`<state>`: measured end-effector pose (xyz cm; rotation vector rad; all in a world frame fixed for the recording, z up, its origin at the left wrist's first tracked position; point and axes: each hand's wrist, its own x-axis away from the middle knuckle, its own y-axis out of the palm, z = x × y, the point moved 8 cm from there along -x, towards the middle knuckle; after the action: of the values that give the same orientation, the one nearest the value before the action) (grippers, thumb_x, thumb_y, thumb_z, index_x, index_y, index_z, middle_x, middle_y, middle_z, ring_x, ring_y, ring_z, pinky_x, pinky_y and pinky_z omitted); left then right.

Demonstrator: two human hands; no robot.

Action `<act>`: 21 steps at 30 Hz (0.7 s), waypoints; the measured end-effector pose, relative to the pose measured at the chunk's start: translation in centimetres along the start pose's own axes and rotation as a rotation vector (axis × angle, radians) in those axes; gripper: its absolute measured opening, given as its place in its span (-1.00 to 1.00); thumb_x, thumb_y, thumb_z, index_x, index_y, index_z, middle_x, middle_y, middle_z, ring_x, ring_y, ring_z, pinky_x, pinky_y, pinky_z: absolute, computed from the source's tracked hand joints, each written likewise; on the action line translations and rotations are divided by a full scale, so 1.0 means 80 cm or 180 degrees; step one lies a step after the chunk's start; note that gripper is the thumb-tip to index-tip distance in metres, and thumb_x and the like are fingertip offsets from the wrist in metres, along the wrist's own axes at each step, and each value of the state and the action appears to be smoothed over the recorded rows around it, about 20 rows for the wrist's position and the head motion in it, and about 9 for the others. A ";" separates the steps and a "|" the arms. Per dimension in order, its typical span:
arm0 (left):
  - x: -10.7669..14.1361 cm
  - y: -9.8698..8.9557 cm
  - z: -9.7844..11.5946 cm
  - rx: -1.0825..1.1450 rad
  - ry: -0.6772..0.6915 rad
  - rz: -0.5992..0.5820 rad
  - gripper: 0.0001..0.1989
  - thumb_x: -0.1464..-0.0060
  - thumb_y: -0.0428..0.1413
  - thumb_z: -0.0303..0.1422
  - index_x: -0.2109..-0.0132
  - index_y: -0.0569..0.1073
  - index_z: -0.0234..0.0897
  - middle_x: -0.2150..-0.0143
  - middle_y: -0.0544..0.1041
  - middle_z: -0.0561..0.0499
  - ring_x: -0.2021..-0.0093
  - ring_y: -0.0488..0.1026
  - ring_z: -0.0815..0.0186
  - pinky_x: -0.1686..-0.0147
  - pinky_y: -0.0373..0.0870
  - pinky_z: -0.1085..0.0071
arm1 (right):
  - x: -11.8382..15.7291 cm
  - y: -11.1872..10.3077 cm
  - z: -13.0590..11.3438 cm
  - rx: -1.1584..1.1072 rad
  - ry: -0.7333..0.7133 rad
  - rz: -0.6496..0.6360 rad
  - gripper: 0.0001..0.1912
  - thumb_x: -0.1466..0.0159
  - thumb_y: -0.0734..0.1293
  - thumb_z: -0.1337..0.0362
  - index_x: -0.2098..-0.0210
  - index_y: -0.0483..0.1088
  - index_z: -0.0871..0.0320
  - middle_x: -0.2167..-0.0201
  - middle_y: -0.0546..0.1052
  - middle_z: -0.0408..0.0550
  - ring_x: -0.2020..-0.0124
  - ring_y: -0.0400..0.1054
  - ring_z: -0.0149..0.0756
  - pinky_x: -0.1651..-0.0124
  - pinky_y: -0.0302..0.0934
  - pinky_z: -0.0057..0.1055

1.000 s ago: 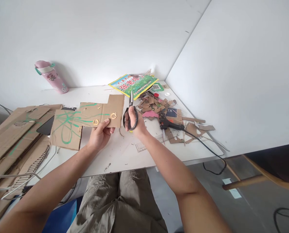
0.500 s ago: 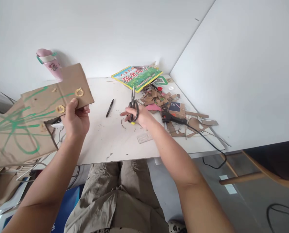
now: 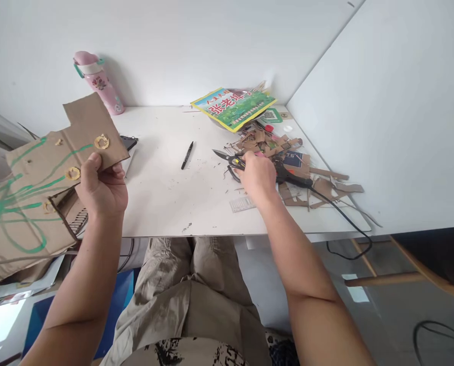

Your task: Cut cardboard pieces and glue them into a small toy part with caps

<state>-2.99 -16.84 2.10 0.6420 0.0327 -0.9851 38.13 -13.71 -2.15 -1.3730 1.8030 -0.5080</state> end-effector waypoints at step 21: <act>0.101 0.046 -0.051 0.0231 -0.1329 -0.0538 -0.66 0.14 0.46 -0.17 0.37 0.48 -0.20 0.50 0.50 0.12 0.62 0.40 0.40 0.64 0.36 0.42 | 0.010 0.086 -0.094 -0.0259 -0.0366 -0.1013 -0.17 -0.41 0.29 -0.37 -0.29 0.56 0.19 -0.44 0.50 0.35 -0.57 0.24 0.29 -0.62 0.10 0.28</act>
<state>5.54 -19.44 -1.91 0.4946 -0.3230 -1.2730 27.97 -13.27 -2.82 -1.7227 1.5351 -0.5131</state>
